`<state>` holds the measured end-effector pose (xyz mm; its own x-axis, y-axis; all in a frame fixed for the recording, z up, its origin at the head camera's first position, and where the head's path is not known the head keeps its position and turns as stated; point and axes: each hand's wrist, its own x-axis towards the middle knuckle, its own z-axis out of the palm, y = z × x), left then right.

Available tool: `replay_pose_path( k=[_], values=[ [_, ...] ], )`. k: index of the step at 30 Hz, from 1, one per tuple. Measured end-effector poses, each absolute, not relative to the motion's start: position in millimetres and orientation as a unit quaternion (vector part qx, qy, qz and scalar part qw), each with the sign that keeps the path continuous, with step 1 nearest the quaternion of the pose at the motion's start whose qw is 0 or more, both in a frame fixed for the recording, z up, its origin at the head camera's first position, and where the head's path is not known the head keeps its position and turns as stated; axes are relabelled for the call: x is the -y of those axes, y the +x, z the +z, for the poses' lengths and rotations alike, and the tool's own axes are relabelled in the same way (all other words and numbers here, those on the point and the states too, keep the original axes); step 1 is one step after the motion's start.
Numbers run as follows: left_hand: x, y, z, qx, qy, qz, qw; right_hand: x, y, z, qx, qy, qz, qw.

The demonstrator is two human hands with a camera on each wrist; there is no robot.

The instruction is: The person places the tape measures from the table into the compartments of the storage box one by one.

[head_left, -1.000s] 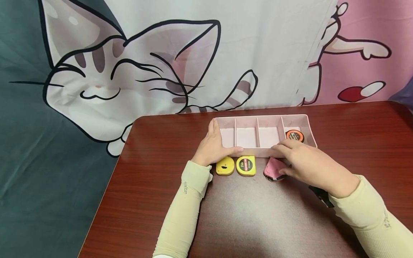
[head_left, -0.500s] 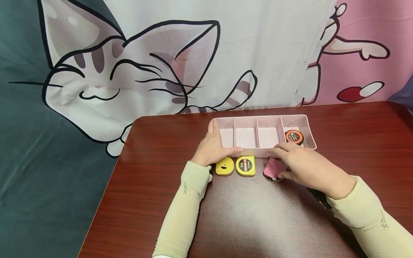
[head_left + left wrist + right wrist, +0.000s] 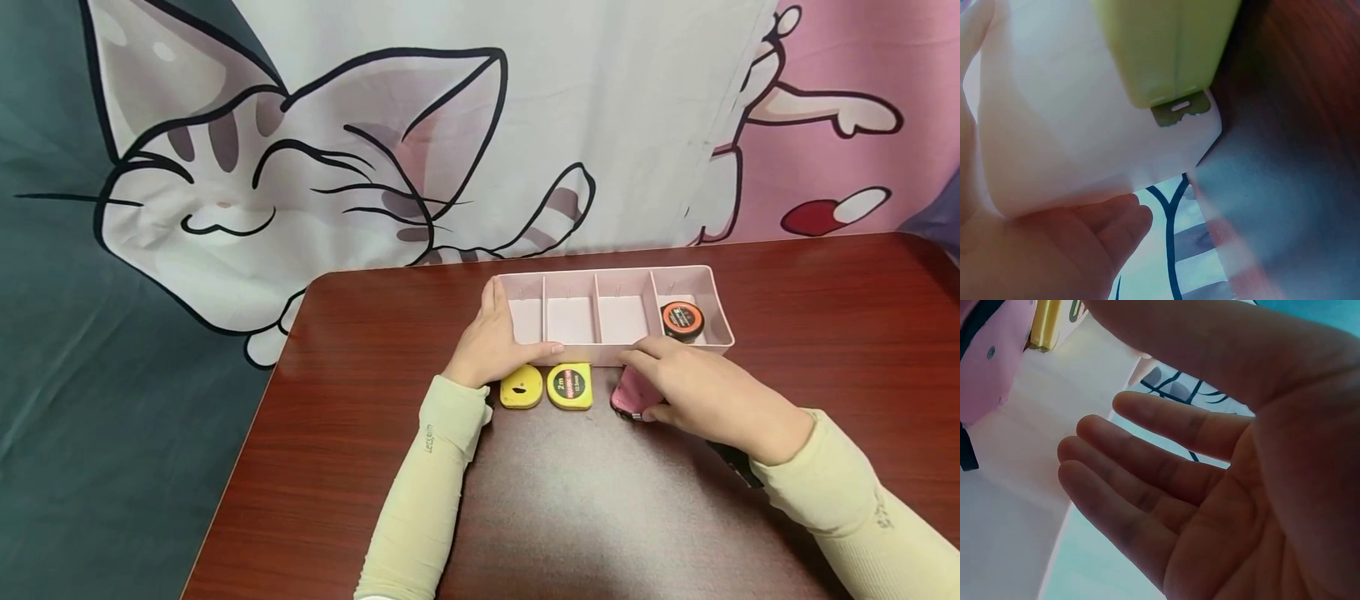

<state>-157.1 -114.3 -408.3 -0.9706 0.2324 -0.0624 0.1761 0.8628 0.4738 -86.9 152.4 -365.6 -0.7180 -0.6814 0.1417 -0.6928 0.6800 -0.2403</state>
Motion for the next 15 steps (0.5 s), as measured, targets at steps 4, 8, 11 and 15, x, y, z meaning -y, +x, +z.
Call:
replay_pose_path(
  k=[4, 8, 11, 15],
  values=[
    [114.8, -156.8, -408.4, -0.963, 0.106, 0.239, 0.058, -150.4, -86.2, -366.6, 0.915, 0.379, 0.140, 0.012],
    [114.7, -156.3, -407.6, -0.963, 0.104, 0.243, 0.058, -149.4, -85.9, -369.1, 0.914, 0.381, 0.139, 0.005],
    [114.7, -156.2, -407.2, -0.962, 0.104, 0.245, 0.060, -148.4, -86.3, -371.5, 0.913, 0.383, 0.140, 0.003],
    [114.7, -156.1, -407.1, -0.962, 0.103, 0.245, 0.058, -147.1, -86.3, -373.6, 0.913, 0.383, 0.143, -0.002]
  ],
)
